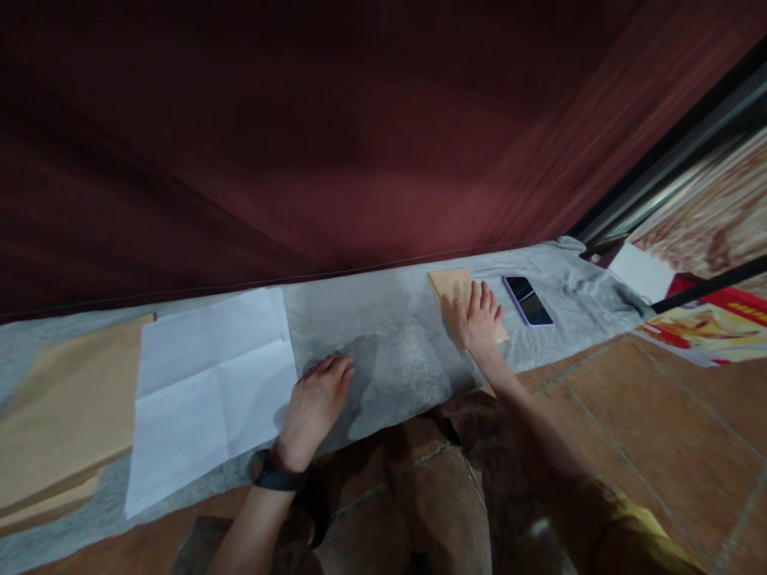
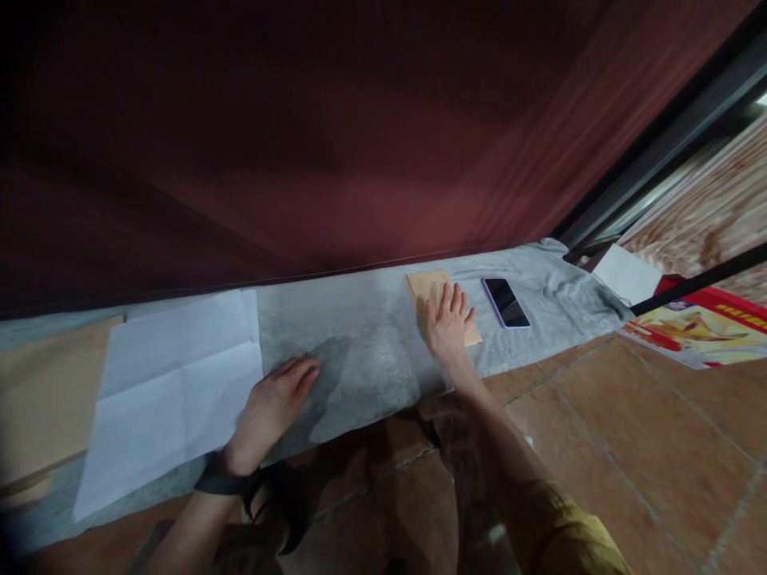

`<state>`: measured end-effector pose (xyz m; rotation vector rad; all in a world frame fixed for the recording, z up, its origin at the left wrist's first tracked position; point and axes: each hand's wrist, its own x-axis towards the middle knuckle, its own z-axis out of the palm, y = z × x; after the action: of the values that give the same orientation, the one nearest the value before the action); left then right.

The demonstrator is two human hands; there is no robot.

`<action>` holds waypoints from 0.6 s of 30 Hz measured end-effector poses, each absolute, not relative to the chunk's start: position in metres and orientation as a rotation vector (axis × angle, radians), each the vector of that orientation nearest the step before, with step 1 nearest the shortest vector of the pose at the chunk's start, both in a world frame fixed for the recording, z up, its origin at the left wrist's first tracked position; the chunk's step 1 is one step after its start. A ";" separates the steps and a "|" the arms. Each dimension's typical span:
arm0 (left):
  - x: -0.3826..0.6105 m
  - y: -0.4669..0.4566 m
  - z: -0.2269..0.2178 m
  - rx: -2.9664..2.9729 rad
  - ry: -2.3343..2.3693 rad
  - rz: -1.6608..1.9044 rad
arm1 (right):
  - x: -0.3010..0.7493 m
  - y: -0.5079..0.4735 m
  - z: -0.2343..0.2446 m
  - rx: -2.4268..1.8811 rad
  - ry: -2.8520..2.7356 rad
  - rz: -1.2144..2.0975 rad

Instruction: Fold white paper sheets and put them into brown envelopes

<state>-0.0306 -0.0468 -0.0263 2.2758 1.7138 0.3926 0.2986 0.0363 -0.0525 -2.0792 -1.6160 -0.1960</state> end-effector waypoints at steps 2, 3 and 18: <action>-0.032 -0.047 -0.025 2.274 1.744 0.413 | 0.282 0.034 -0.054 -1.886 -1.757 -0.130; -0.033 -0.047 -0.024 2.266 1.769 0.427 | 0.272 0.031 -0.056 -1.774 -1.828 -0.073; -0.192 -0.031 -0.017 1.294 2.699 0.334 | 0.160 0.004 -0.076 -1.266 -1.889 0.896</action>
<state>-0.1920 -0.0314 -0.0168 1.2939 2.6993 0.3344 0.1597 0.0037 -0.0761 -1.2664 -1.8894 0.8964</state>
